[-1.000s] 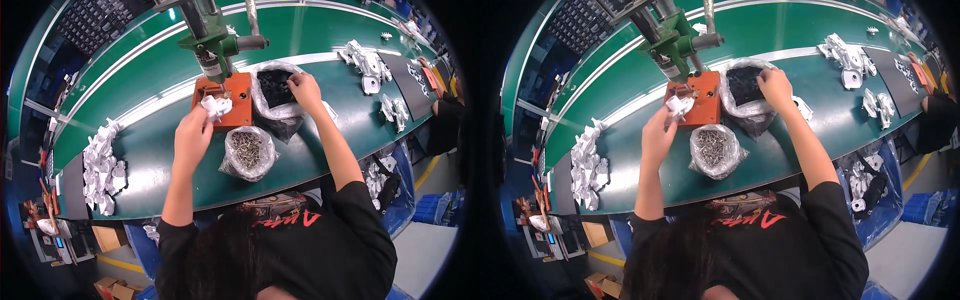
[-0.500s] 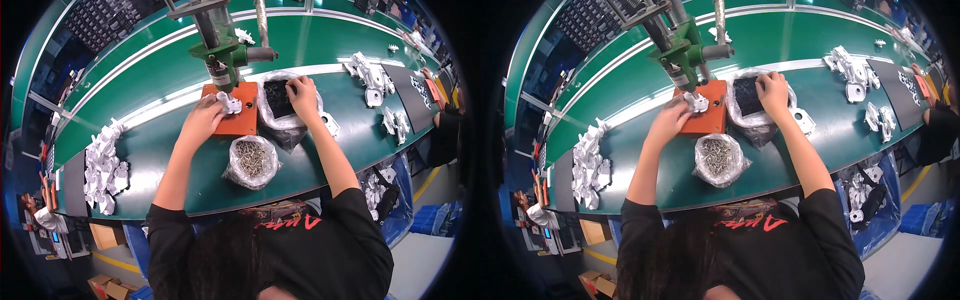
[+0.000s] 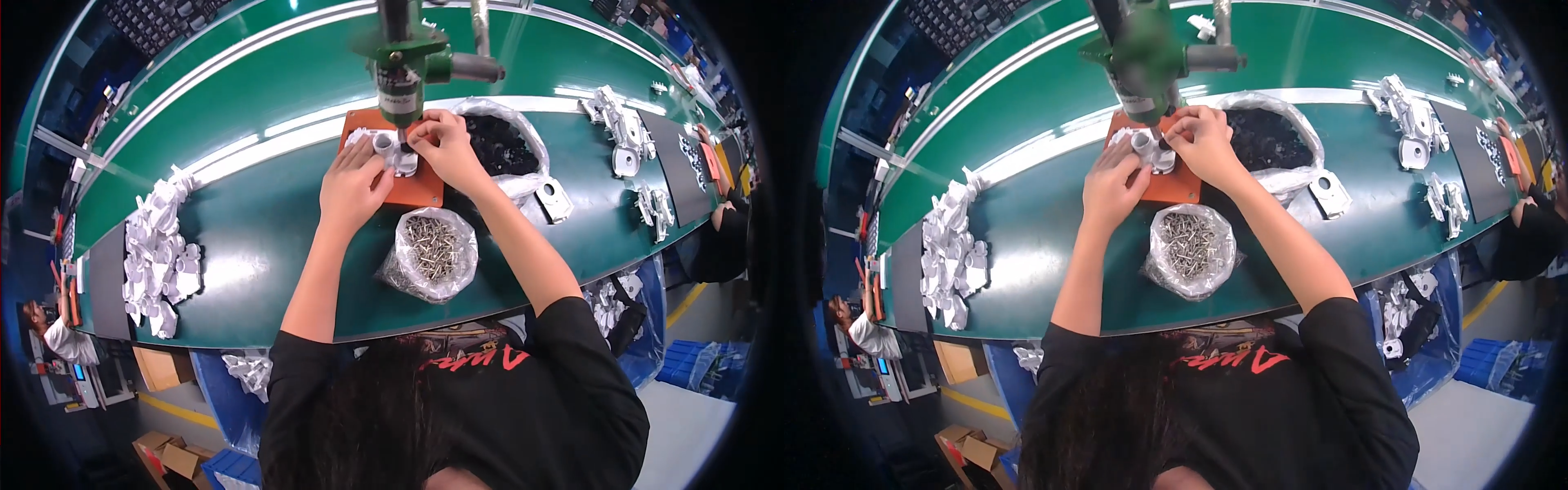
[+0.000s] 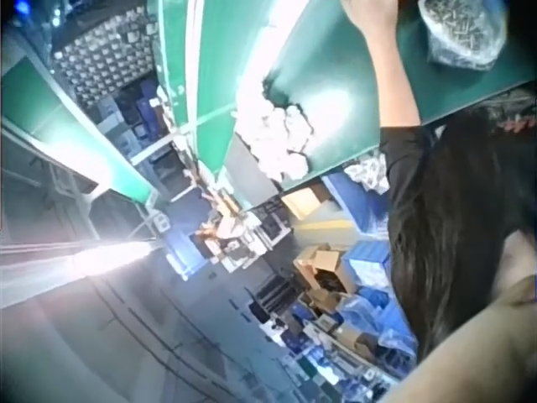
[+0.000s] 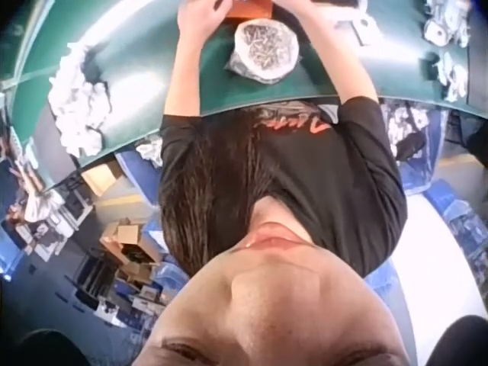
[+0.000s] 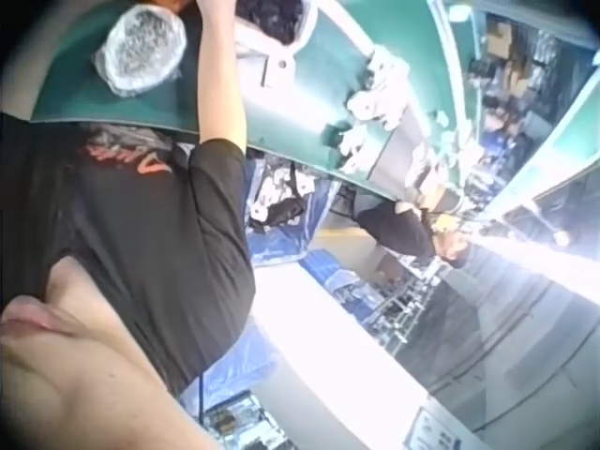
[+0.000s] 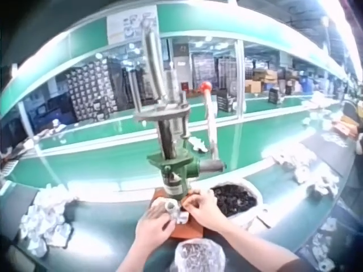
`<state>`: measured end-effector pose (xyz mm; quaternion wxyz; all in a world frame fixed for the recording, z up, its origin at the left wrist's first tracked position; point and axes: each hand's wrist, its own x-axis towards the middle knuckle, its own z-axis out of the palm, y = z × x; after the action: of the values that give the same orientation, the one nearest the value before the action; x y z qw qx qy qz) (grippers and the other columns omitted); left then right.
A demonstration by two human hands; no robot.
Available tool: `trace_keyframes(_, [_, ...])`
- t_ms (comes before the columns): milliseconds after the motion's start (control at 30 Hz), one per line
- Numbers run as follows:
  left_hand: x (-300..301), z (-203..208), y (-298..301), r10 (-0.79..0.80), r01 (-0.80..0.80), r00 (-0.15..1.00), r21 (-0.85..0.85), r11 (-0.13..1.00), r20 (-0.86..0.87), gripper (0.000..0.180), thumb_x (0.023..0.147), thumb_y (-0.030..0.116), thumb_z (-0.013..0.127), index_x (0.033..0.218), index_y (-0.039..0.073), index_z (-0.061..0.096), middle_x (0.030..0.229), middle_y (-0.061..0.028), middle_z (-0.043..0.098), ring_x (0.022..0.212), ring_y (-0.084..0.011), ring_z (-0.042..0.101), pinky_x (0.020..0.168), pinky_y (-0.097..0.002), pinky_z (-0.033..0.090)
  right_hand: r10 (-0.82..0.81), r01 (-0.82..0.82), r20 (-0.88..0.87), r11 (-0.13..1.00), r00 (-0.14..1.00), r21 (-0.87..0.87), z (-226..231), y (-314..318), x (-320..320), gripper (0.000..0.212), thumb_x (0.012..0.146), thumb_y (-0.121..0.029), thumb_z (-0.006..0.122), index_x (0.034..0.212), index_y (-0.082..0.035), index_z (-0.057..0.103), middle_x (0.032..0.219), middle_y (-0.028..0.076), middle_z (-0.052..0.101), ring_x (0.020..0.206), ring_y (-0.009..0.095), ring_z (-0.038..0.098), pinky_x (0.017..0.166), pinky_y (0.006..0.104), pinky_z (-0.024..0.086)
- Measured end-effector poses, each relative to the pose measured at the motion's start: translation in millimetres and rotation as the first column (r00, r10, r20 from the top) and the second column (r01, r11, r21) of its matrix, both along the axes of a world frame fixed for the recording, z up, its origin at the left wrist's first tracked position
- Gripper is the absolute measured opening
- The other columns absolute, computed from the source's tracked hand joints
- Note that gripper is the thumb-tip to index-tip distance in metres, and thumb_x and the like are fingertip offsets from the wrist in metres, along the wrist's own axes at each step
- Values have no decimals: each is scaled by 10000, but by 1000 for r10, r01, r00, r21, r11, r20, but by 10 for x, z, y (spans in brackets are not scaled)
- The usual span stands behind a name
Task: Assembling plastic housing components and small inserts using a manual press machine on an assembly line.
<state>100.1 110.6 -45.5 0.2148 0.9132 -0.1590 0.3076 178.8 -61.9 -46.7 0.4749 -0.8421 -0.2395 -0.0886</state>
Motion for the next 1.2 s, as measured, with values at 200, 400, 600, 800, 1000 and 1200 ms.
trace_keyframes(200, [-1, 11, 38, 10, -11, 998, 21, 1000, 63, 130, 781, 169, 612, 788, 40, 600, 1071, -160, 633, 1052, -323, 585, 928, -399, 453, 17, -23, -61, 995, 998, -100, 41, 77, 19, 132, 775, -156, 655, 808, -29, 639, 1040, 79, 547, 1109, 278, 405, 951, 373, 344])
trace_keyframes(400, [15, -66, 70, 3, -3, 997, 6, 1000, 79, 113, 779, 164, 614, 799, 53, 608, 1064, -148, 637, 1049, -311, 588, 927, -396, 455, 49, -60, -84, 988, 995, -140, 55, 61, 48, 169, 763, -205, 659, 824, -48, 642, 1063, 73, 519, 1109, 276, 408, 967, 400, 291])
trace_keyframes(600, [8, -55, 47, 3, -5, 997, 18, 1000, 80, 114, 780, 165, 614, 811, 55, 615, 1065, -157, 639, 1063, -299, 587, 941, -397, 447, 6, 2, 41, 980, 999, -198, 39, 78, -21, 220, 738, -245, 683, 848, -69, 610, 1080, 75, 504, 1101, 285, 419, 947, 447, 268])
trace_keyframes(800, [7, -88, 84, 17, -19, 997, 26, 999, 76, 127, 783, 175, 610, 834, 60, 623, 1063, -161, 641, 1071, -298, 585, 955, -400, 440, 46, -13, 223, 989, 974, -150, 311, -71, -362, 173, 735, -176, 685, 794, -38, 599, 885, 82, 540, 927, 256, 505, 819, 352, 387])
trace_keyframes(1000, [6, -42, 44, 5, -6, 996, 6, 1000, 84, 115, 778, 159, 610, 831, 57, 618, 1063, -159, 639, 1066, -299, 586, 952, -407, 441, 426, -321, 88, 787, 900, -526, 479, -447, -987, 145, 709, -159, 694, 747, -42, 619, 794, 58, 553, 822, 242, 515, 749, 337, 415])
trace_keyframes(1200, [-4, -20, 28, 16, -17, 997, 9, 1000, 78, 111, 779, 144, 604, 828, 45, 606, 1061, -159, 637, 1061, -309, 584, 941, -407, 446, 414, -183, 217, 734, 884, -654, 333, -413, -1076, 104, 692, -141, 669, 719, -55, 617, 768, 49, 527, 810, 222, 505, 731, 349, 411])
